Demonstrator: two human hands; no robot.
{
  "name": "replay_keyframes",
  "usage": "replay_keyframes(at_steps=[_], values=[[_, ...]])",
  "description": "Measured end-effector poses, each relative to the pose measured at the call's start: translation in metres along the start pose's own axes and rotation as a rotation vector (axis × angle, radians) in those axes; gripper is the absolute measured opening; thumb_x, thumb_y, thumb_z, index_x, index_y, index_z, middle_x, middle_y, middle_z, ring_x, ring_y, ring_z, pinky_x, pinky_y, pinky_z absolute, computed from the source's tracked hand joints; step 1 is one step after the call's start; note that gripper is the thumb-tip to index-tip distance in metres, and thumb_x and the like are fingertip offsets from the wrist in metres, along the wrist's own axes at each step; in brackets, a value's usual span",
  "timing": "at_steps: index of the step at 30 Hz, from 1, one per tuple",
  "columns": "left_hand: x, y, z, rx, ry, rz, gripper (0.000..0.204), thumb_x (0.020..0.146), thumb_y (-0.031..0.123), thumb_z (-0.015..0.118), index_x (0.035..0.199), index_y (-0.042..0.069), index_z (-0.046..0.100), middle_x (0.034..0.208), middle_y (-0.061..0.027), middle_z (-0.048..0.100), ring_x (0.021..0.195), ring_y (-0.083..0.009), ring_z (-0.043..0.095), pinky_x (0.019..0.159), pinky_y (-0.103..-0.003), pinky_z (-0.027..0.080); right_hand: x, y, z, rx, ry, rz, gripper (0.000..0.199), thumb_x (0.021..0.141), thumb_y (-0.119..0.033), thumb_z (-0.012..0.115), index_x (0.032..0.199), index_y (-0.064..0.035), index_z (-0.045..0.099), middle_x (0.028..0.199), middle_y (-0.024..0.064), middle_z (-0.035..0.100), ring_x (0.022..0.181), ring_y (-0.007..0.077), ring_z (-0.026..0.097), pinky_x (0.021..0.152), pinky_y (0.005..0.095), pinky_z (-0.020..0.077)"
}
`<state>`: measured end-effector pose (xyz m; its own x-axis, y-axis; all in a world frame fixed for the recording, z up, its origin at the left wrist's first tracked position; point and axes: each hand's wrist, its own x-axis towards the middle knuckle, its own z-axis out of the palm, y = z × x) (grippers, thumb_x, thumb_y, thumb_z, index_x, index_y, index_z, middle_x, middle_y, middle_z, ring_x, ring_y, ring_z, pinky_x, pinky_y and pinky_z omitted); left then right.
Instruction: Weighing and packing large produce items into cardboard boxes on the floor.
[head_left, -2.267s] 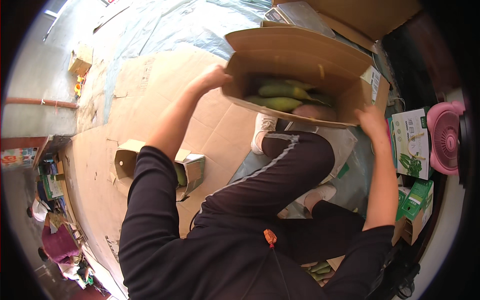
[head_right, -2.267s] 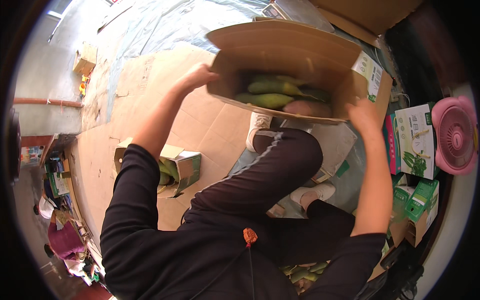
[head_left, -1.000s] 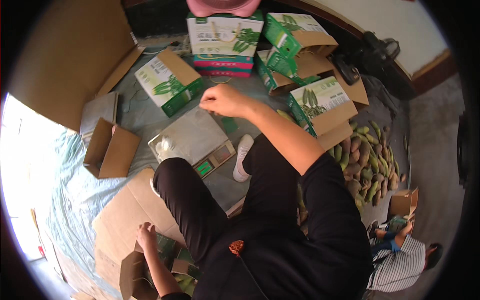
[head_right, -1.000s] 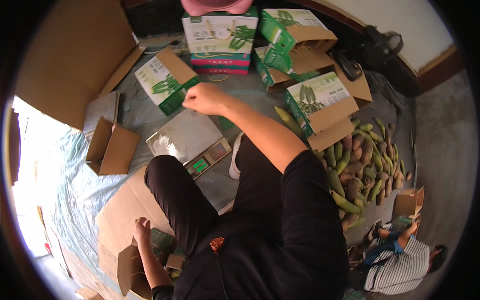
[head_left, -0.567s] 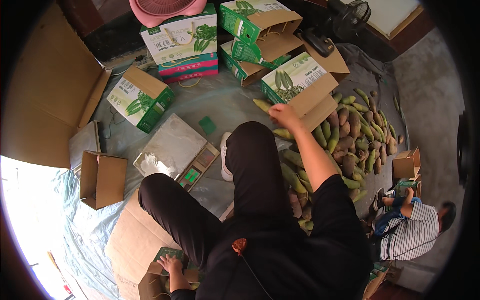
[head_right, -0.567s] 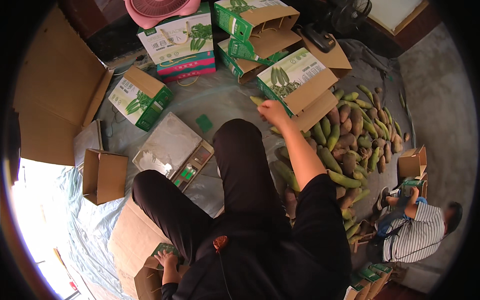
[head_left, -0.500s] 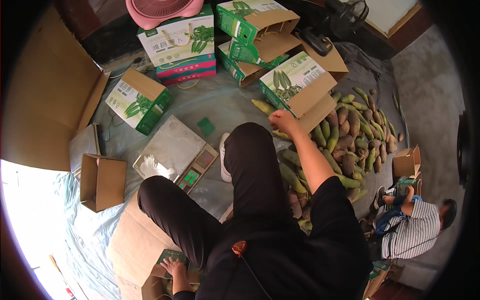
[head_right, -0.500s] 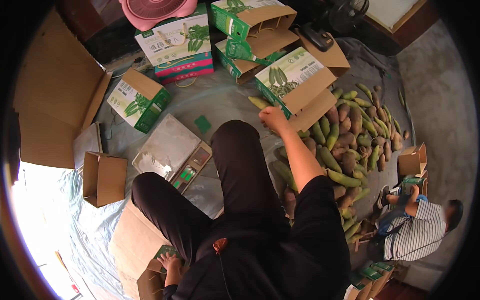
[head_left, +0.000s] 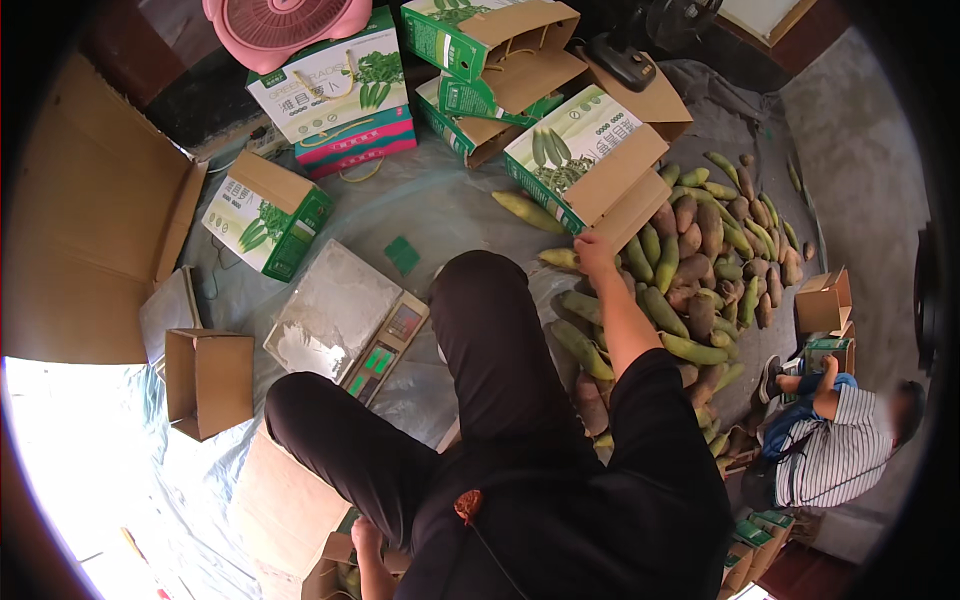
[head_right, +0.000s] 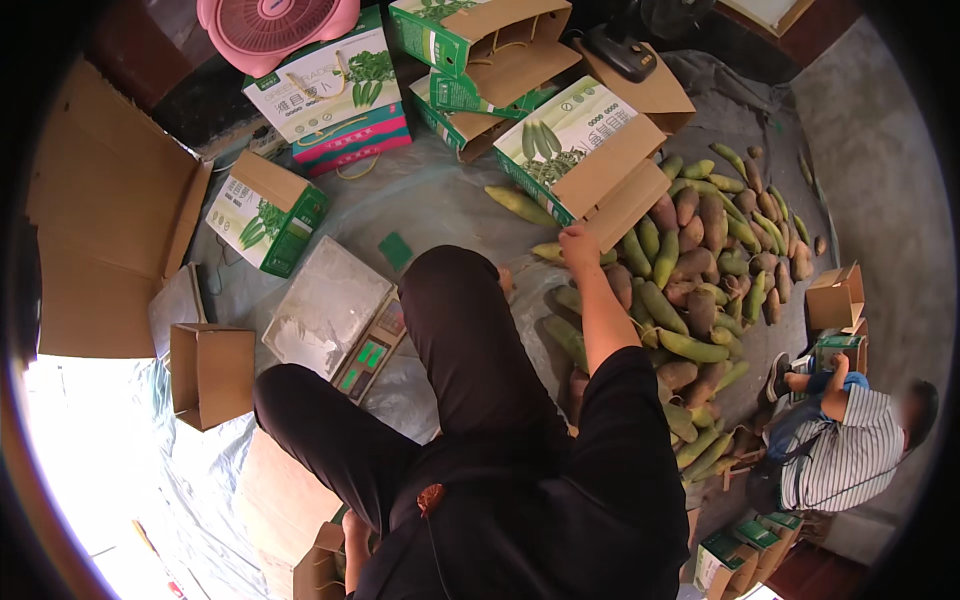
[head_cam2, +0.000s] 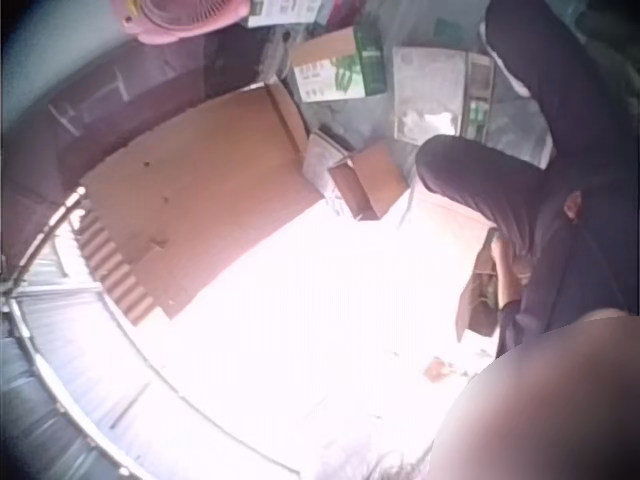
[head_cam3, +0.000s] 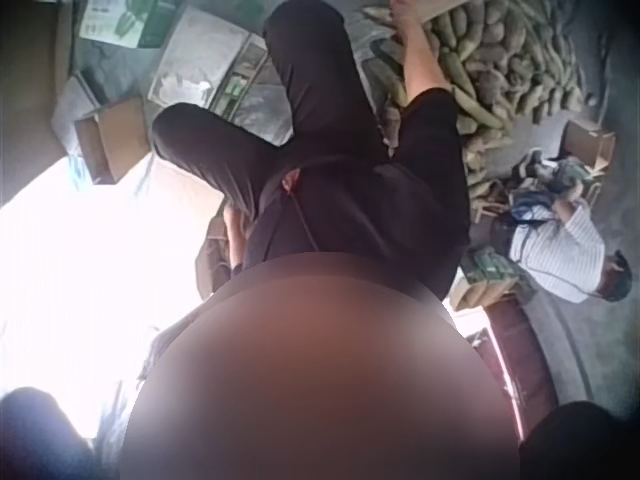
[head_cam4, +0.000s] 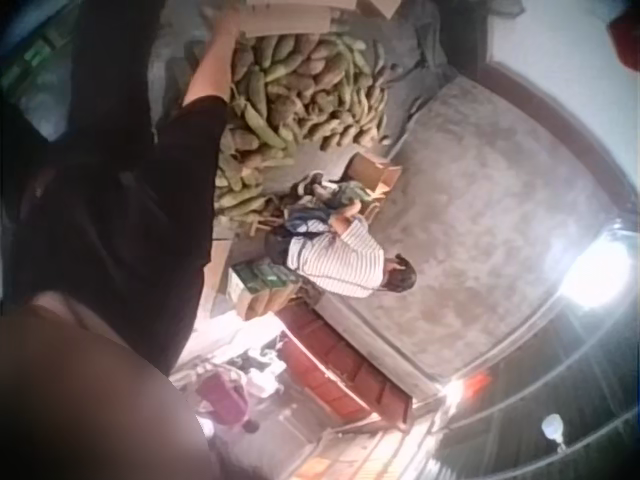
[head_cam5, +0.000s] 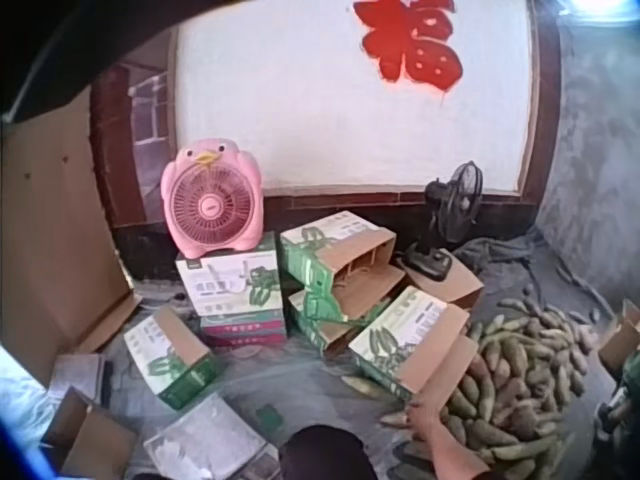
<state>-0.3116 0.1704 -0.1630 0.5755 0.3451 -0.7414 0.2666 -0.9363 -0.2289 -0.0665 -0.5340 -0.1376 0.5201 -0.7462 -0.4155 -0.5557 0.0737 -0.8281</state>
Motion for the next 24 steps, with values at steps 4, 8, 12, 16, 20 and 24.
replay_keyframes(at_steps=[4, 8, 12, 16, 20, 24], values=[[0.019, 0.008, -0.021, -0.382, 0.280, 0.259, 0.031, 0.083, 0.027, 0.050, 0.088, 0.000, 0.065, 0.082, -0.0240, 0.064, 0.081, -0.0398, 0.062, 0.068, -0.047, 0.049, 0.028, 0.012, -0.032, 0.005, 0.133, -0.061, 0.023, 0.081, -0.014, 0.057, 0.100, -0.0044, 0.063, 0.076, 0.0041, 0.059, 0.061, 0.0162, 0.057, 0.047, 0.0301, 0.0424], [0.020, 0.024, -0.059, -0.664, 0.392, 0.247, 0.021, 0.083, 0.017, 0.055, 0.085, -0.002, 0.064, 0.077, -0.0185, 0.066, 0.072, -0.0277, 0.065, 0.063, -0.037, 0.050, 0.042, 0.010, -0.042, 0.128, 0.159, 0.131, 0.038, 0.080, -0.014, 0.059, 0.116, -0.0045, 0.055, 0.088, 0.0053, 0.058, 0.071, 0.0178, 0.057, 0.055, 0.0335, 0.0445], [0.034, 0.013, -0.094, -1.235, 0.423, 0.351, 0.014, 0.088, 0.004, 0.051, 0.092, -0.002, 0.064, 0.081, -0.0027, 0.064, 0.076, -0.0099, 0.057, 0.066, -0.024, 0.046, 0.060, 0.002, -0.045, 0.250, 0.201, 0.150, 0.046, 0.079, -0.013, 0.061, 0.123, -0.0039, 0.049, 0.096, 0.0084, 0.056, 0.078, 0.0193, 0.055, 0.059, 0.0337, 0.0441], [0.038, 0.003, -0.138, -1.338, 0.616, 0.288, 0.015, 0.087, 0.009, 0.058, 0.099, 0.001, 0.064, 0.083, -0.0044, 0.065, 0.074, -0.0113, 0.059, 0.068, -0.024, 0.047, 0.074, -0.004, -0.040, 0.296, 0.211, 0.177, 0.051, 0.079, -0.014, 0.062, 0.126, -0.0028, 0.047, 0.100, 0.0096, 0.055, 0.081, 0.0200, 0.054, 0.061, 0.0339, 0.0437], [0.016, 0.008, -0.199, -1.340, 0.737, 0.188, 0.019, 0.088, 0.012, 0.058, 0.105, 0.002, 0.063, 0.089, -0.0043, 0.065, 0.080, -0.0112, 0.060, 0.071, -0.023, 0.044, 0.084, -0.003, -0.033, 0.404, 0.233, 0.148, 0.062, 0.078, -0.017, 0.065, 0.132, -0.0024, 0.038, 0.103, 0.0096, 0.054, 0.083, 0.0201, 0.053, 0.065, 0.0337, 0.0433], [-0.017, 0.027, -0.256, -1.261, 0.837, 0.200, 0.026, 0.091, 0.018, 0.054, 0.112, 0.003, 0.060, 0.098, -0.0069, 0.064, 0.093, -0.0155, 0.059, 0.084, -0.030, 0.042, 0.100, -0.005, -0.028, 0.544, 0.160, 0.121, 0.062, 0.079, -0.021, 0.067, 0.131, -0.0027, 0.038, 0.104, 0.0090, 0.055, 0.082, 0.0212, 0.054, 0.063, 0.0324, 0.0427]])
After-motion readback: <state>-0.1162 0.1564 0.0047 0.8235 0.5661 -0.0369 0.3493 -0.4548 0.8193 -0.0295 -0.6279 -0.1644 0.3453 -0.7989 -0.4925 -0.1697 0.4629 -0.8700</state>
